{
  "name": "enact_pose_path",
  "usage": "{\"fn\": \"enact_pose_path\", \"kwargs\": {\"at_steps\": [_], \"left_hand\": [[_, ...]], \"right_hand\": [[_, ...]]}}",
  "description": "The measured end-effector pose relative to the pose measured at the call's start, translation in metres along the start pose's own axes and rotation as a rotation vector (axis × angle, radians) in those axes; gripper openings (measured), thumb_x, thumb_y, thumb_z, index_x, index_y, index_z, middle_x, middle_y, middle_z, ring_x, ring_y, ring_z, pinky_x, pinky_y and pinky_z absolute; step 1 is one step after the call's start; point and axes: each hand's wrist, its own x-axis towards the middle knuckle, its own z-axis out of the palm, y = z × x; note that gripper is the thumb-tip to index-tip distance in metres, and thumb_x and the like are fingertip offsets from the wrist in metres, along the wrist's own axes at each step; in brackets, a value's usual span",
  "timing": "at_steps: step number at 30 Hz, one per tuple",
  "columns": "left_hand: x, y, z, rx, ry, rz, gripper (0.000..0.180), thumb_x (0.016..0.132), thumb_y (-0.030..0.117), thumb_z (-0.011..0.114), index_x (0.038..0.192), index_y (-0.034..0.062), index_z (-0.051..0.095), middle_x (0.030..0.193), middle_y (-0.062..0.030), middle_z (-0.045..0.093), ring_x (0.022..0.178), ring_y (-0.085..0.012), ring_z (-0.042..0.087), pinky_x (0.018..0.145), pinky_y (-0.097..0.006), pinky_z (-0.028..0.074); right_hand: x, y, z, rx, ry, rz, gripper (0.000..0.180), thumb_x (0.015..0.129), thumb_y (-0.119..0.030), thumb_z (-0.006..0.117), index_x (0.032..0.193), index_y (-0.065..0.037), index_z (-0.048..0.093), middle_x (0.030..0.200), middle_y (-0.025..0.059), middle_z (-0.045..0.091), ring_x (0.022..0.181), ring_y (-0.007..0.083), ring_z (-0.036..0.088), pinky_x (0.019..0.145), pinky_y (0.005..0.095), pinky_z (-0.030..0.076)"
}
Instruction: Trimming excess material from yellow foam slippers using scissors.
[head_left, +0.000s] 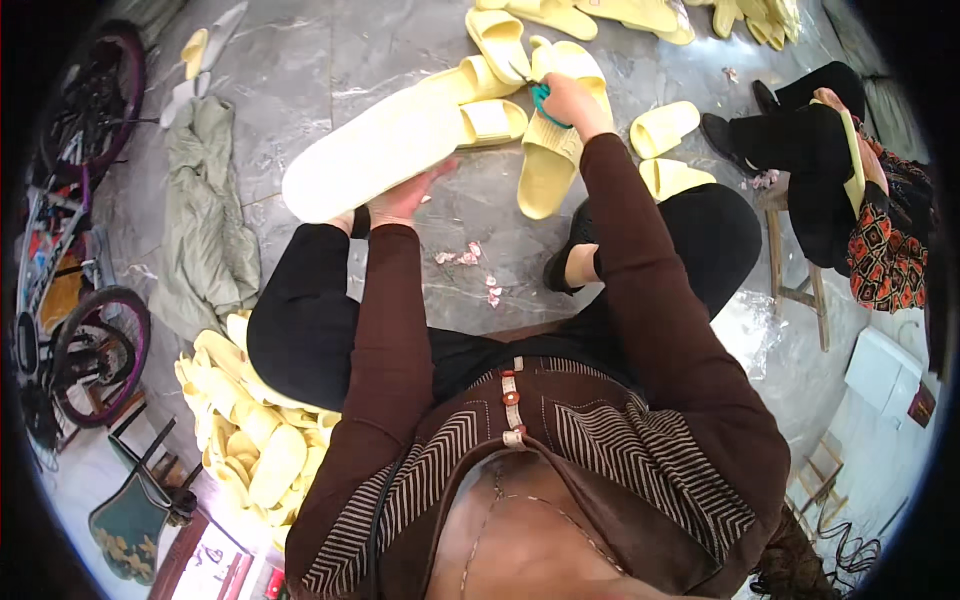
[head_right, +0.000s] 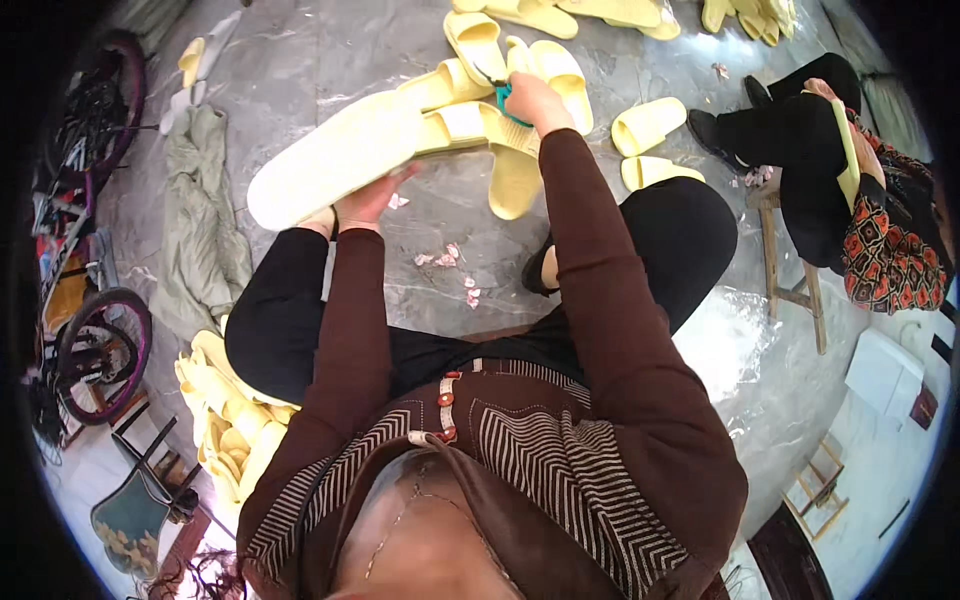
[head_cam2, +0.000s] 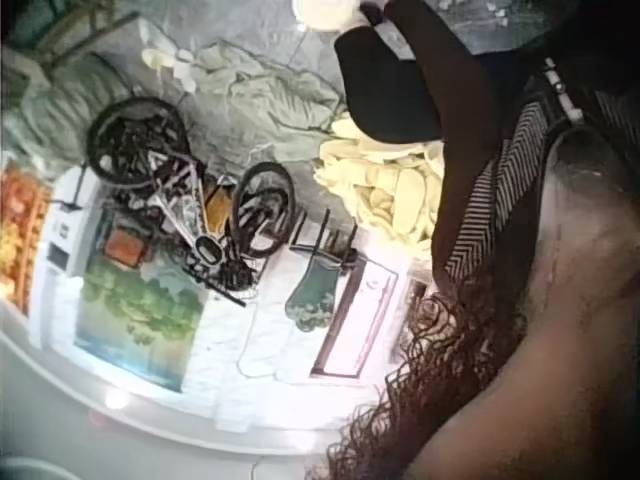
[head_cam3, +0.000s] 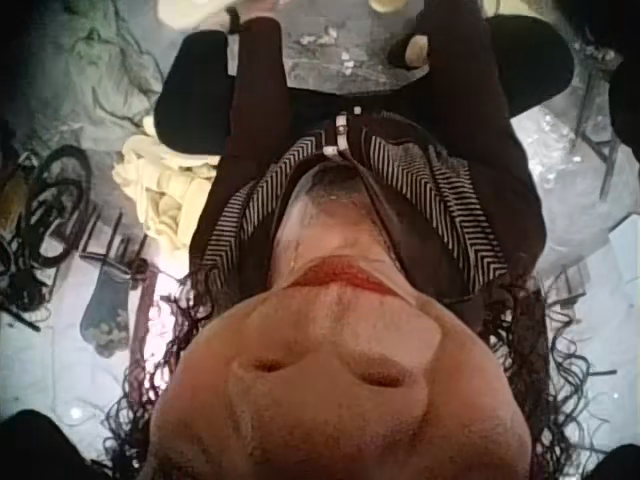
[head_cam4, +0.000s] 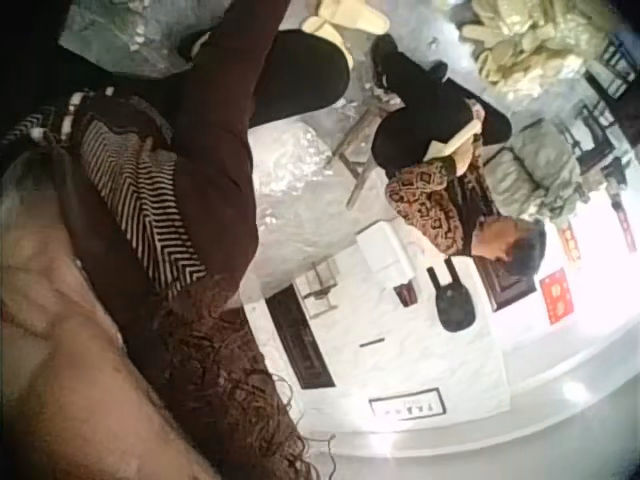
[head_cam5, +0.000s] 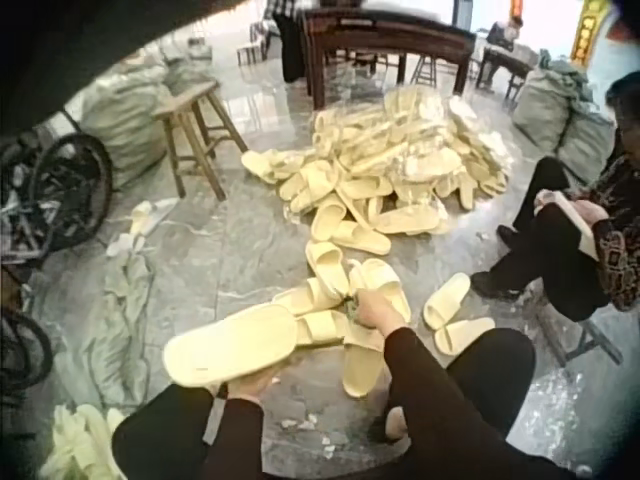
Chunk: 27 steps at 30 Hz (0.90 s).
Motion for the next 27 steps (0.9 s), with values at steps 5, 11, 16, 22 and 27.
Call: {"fn": "enact_pose_path", "kwargs": {"at_steps": [5, 11, 16, 22, 27], "left_hand": [[-0.021, -0.003, 0.01, -0.257, -0.236, 0.076, 0.068, 0.084, 0.052, 0.04, 0.132, 0.0043, 0.033, 0.133, -0.0214, 0.037, 0.115, -0.0472, 0.039, 0.085, -0.067, 0.034], [-0.029, 0.001, 0.013, -0.191, -0.216, 0.119, 0.068, 0.084, 0.054, 0.037, 0.132, 0.0073, 0.033, 0.134, -0.0201, 0.035, 0.116, -0.0455, 0.039, 0.086, -0.066, 0.035], [-0.035, -0.005, 0.035, 0.067, -0.082, 0.177, 0.065, 0.085, 0.054, 0.037, 0.131, 0.0075, 0.036, 0.133, -0.0188, 0.038, 0.114, -0.043, 0.043, 0.082, -0.065, 0.039], [-0.039, -0.016, 0.005, 0.577, -0.088, 0.358, 0.056, 0.085, 0.047, 0.041, 0.127, 0.0092, 0.041, 0.126, -0.015, 0.047, 0.108, -0.0373, 0.05, 0.073, -0.058, 0.045], [-0.035, -0.016, 0.011, 0.588, 0.61, 0.11, 0.05, 0.082, 0.046, 0.051, 0.119, 0.0135, 0.046, 0.106, -0.0088, 0.056, 0.09, -0.0274, 0.057, 0.065, -0.047, 0.049]], "right_hand": [[-0.055, -0.054, -0.08, 0.13, 0.381, -0.074, 0.03, 0.075, -0.02, 0.054, 0.102, -0.006, 0.057, 0.097, 0.0226, 0.059, 0.094, 0.0368, 0.056, 0.078, 0.0425, 0.045], [-0.111, -0.045, -0.148, 0.81, 0.589, -0.129, 0.036, 0.07, -0.012, 0.066, 0.101, 0.003, 0.055, 0.087, 0.0108, 0.062, 0.076, 0.0197, 0.06, 0.069, 0.0306, 0.047], [-0.126, -0.046, -0.151, 1.309, 0.668, -0.093, 0.035, 0.067, -0.003, 0.068, 0.1, 0.0, 0.055, 0.084, 0.0037, 0.058, 0.077, 0.0143, 0.056, 0.067, 0.027, 0.046], [-0.095, -0.023, -0.071, 2.295, -0.201, -0.224, 0.038, 0.09, -0.034, 0.039, 0.114, -0.007, 0.048, 0.112, 0.0109, 0.054, 0.097, 0.0225, 0.055, 0.08, 0.0373, 0.046], [-0.103, -0.056, -0.027, 1.868, 0.2, -0.406, 0.053, 0.092, -0.042, 0.036, 0.13, -0.005, 0.036, 0.123, 0.014, 0.048, 0.112, 0.026, 0.047, 0.097, 0.0397, 0.039]]}}
